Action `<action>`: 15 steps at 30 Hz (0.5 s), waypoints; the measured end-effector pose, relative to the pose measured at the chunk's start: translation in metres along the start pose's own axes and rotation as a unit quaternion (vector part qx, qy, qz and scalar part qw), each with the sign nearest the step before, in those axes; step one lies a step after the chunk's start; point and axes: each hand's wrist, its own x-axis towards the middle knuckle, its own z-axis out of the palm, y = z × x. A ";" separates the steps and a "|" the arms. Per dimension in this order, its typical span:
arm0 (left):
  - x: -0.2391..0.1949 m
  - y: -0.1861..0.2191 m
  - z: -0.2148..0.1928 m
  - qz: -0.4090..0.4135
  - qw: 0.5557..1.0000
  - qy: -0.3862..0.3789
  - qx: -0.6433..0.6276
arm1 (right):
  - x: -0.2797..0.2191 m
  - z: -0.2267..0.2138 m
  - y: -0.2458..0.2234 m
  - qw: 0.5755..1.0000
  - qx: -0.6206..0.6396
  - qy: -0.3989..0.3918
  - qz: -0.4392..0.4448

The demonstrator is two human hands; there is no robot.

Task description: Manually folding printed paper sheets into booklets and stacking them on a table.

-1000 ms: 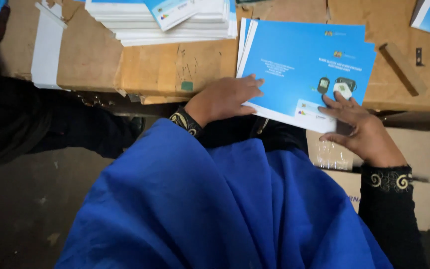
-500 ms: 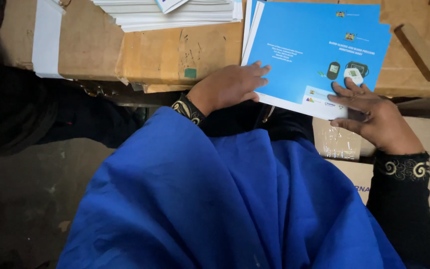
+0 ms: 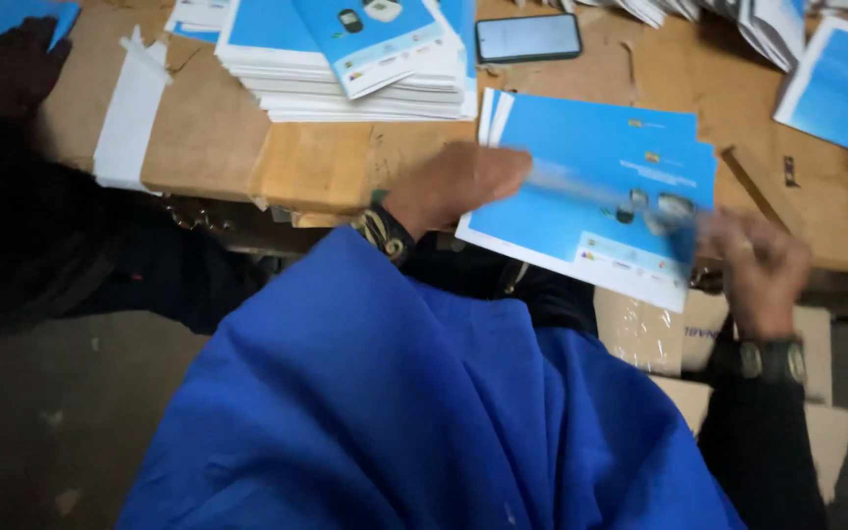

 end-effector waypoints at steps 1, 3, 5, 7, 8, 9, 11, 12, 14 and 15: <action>0.011 -0.001 -0.015 0.006 1.000 -0.003 -0.005 | 0.020 0.003 0.019 1.000 -0.001 0.006 0.006; 0.035 -0.009 -0.048 0.072 0.974 0.126 0.173 | 0.070 0.009 0.056 0.941 0.254 0.120 -0.190; 0.048 0.009 -0.099 0.004 0.977 0.207 -0.041 | 0.067 0.000 0.020 0.944 0.236 0.161 -0.168; 0.054 0.016 -0.121 -0.062 0.925 0.284 -0.246 | 0.070 -0.002 -0.009 0.944 0.223 0.194 -0.148; 0.054 0.014 -0.115 -0.109 0.855 0.306 -0.404 | 0.070 -0.001 -0.018 0.938 0.193 0.171 -0.232; 0.053 0.016 -0.106 -0.157 0.755 0.310 -0.556 | 0.061 -0.002 -0.024 0.928 0.157 0.150 -0.304; 0.046 0.020 -0.088 -0.225 0.757 0.282 -0.544 | 0.057 0.007 -0.030 0.921 0.189 0.178 -0.289; 0.043 0.022 -0.078 -0.288 0.756 0.254 -0.529 | 0.055 0.012 -0.032 0.912 0.220 0.208 -0.277; 0.046 0.020 -0.064 -0.266 0.768 0.297 -0.502 | 0.051 0.010 -0.039 0.910 0.211 0.207 -0.290; 0.042 0.026 -0.055 -0.254 0.770 0.342 -0.475 | 0.043 0.007 -0.041 0.914 0.199 0.194 -0.296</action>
